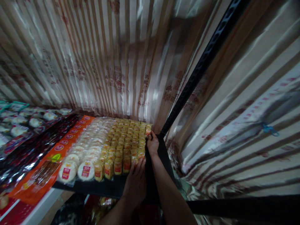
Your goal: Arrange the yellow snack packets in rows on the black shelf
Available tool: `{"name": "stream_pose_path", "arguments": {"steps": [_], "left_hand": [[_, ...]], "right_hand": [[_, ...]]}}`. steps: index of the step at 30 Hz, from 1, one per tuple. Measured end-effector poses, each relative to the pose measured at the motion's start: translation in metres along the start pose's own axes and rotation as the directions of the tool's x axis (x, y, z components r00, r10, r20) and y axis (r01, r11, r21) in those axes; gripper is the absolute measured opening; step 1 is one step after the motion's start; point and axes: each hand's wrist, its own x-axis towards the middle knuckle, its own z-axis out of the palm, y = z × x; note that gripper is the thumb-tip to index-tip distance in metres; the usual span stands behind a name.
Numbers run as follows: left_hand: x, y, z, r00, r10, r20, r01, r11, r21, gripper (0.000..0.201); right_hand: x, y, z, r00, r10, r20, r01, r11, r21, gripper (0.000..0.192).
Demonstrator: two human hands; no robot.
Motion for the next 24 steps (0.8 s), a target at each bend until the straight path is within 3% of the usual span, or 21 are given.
{"name": "stream_pose_path", "arguments": {"steps": [9, 14, 18, 24], "left_hand": [[0.000, -0.001, -0.004, 0.999, -0.012, 0.038, 0.012, 1.000, -0.010, 0.048], [-0.001, -0.002, -0.003, 0.996, 0.004, 0.085, -0.002, 1.000, -0.028, 0.050], [-0.002, -0.002, -0.003, 0.996, -0.009, 0.088, 0.012, 0.999, -0.044, 0.054], [0.001, -0.002, -0.009, 0.994, 0.002, 0.112, 0.002, 0.999, -0.032, 0.053]], "right_hand": [[-0.020, -0.012, -0.019, 0.993, 0.101, -0.062, -0.095, 0.992, 0.087, 0.050], [-0.068, -0.025, -0.049, 0.984, 0.162, 0.070, -0.174, 0.961, 0.215, 0.044], [-0.104, -0.024, -0.062, 0.950, 0.195, 0.244, -0.261, 0.924, 0.279, 0.044], [-0.111, -0.019, -0.060, 0.930, 0.163, 0.329, -0.274, 0.904, 0.327, 0.046]]}}
